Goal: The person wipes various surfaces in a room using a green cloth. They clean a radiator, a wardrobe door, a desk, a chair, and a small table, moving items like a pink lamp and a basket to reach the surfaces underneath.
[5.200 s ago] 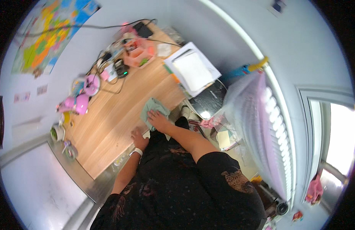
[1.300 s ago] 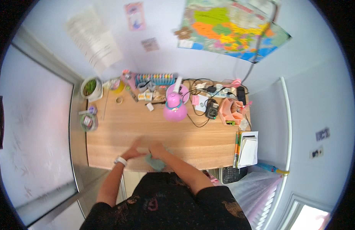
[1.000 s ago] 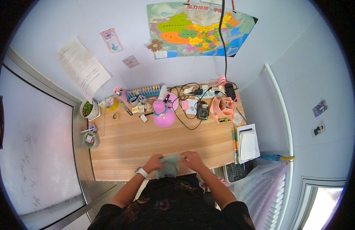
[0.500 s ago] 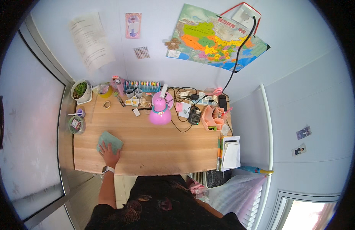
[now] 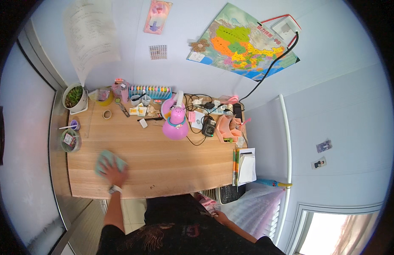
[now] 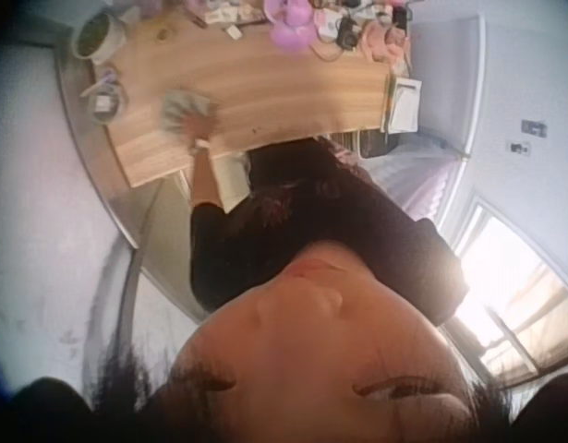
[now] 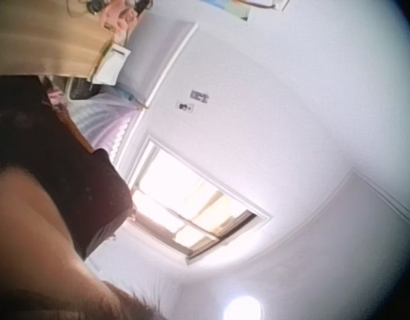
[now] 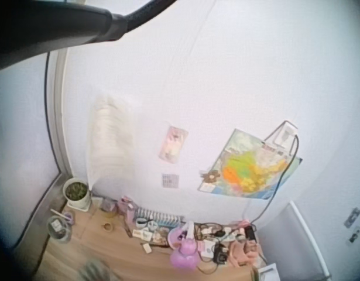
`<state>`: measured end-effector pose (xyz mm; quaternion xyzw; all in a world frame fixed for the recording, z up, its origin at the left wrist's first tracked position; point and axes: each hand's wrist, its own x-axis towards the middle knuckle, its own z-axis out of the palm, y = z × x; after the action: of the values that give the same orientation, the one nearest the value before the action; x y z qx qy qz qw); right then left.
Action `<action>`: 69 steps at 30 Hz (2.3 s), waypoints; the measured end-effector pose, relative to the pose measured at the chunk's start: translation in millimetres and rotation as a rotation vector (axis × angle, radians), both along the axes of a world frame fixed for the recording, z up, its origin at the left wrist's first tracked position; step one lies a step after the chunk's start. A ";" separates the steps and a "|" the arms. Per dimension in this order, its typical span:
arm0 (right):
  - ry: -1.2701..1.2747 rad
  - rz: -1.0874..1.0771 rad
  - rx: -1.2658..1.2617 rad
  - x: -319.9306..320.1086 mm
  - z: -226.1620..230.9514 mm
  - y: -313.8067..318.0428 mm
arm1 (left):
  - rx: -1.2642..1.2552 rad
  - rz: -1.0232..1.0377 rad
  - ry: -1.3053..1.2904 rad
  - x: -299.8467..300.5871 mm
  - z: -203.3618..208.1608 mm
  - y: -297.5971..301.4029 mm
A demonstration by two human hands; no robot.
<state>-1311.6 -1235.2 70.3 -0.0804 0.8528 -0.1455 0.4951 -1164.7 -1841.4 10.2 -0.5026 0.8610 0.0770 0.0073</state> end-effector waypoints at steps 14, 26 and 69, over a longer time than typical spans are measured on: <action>0.006 -0.073 -0.087 22.7 -31.7 2.8 | 0.128 -0.019 -0.132 -55.1 12.0 -43.4; -0.098 -0.090 -0.074 37.9 -57.1 47.3 | -0.094 -0.167 0.042 -24.9 -22.8 21.1; -0.211 -0.874 -0.252 44.8 -80.7 192.7 | 0.269 -0.648 -0.146 -153.1 9.2 190.6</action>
<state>-1266.8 -1042.5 -10.5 0.2424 0.7273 -0.4503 0.4577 -1317.8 -1650.8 19.4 -0.2024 0.9550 0.1473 0.1588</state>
